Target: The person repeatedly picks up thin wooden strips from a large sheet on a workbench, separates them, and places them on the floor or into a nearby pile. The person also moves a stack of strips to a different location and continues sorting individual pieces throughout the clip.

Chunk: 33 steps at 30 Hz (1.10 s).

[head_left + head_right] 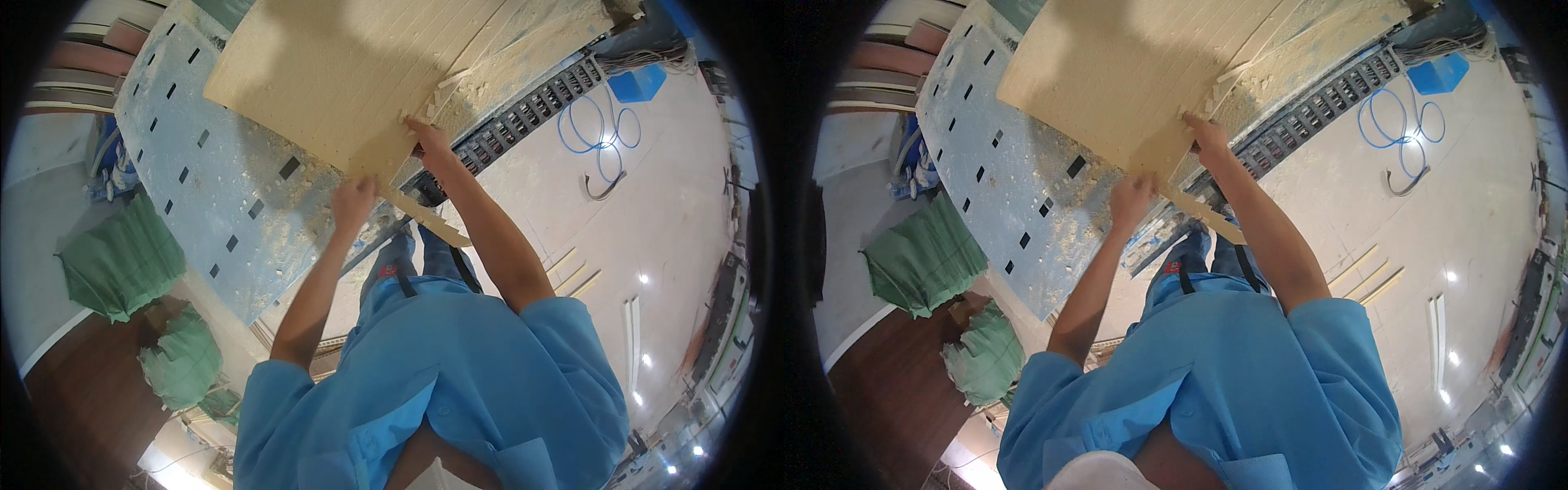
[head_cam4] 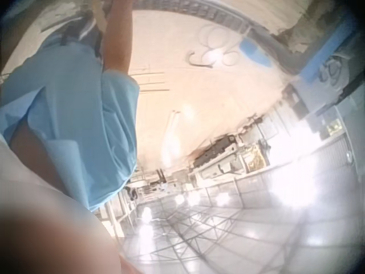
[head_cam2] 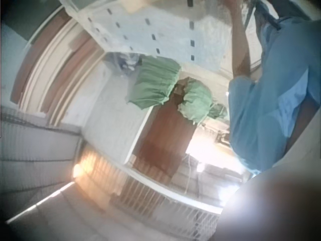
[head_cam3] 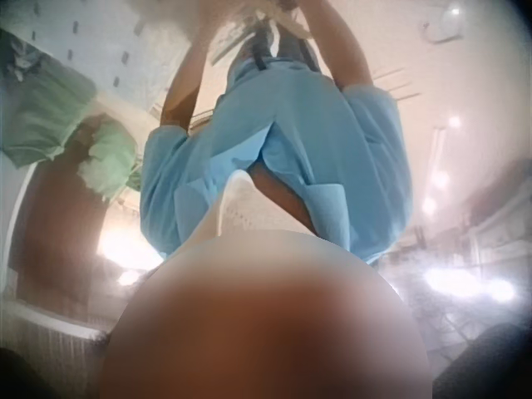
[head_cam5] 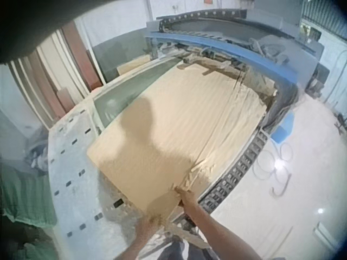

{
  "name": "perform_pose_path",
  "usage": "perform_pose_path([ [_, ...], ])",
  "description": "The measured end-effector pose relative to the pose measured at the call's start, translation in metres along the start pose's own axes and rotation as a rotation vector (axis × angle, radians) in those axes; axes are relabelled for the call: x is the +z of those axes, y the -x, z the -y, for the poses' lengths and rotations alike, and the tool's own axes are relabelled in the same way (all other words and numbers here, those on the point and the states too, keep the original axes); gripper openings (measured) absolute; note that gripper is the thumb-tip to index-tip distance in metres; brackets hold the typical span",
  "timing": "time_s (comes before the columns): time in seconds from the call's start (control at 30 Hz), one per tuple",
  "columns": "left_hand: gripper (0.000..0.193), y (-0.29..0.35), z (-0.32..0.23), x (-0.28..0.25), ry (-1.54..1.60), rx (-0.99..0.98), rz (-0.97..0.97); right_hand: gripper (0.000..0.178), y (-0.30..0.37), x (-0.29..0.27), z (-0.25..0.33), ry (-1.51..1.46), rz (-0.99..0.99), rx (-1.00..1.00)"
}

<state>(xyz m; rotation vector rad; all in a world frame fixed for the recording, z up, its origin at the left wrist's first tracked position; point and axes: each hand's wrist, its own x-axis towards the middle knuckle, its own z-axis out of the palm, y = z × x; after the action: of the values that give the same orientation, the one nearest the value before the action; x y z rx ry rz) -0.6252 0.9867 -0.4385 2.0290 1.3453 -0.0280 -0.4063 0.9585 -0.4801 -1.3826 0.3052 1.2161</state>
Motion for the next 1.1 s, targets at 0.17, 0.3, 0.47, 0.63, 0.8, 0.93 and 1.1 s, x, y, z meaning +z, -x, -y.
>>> perform_pose_path([
  [0.17, 0.035, -0.09, -0.023, -0.028, -0.159, 0.525, -0.273, 0.039, 0.007, 0.012, -0.003, 0.248, -0.192, -0.17],
  [0.3, 0.054, -0.116, -0.035, -0.009, -0.395, 0.802, -0.167, 0.05, 0.006, 0.009, -0.012, 0.213, -0.185, -0.316],
  [0.47, 0.06, -0.123, -0.025, 0.011, -0.521, 0.791, -0.159, 0.055, -0.004, 0.008, -0.023, 0.517, -0.388, -0.332],
  [0.63, 0.065, -0.128, -0.022, 0.013, -0.604, 0.772, -0.155, 0.05, -0.003, 0.023, -0.031, 0.528, -0.572, -0.367],
  [0.8, 0.072, -0.123, -0.03, 0.007, -0.523, 0.752, -0.119, 0.043, 0.002, 0.037, -0.029, 0.377, -0.66, -0.34],
  [0.93, 0.071, -0.124, -0.03, 0.006, -0.516, 0.743, -0.1, 0.036, 0.012, 0.042, -0.028, 0.267, -0.652, -0.482],
  [1.1, 0.062, -0.124, -0.015, 0.014, -0.624, 0.818, -0.245, 0.032, 0.039, 0.068, -0.031, -0.135, -0.458, -0.668],
])
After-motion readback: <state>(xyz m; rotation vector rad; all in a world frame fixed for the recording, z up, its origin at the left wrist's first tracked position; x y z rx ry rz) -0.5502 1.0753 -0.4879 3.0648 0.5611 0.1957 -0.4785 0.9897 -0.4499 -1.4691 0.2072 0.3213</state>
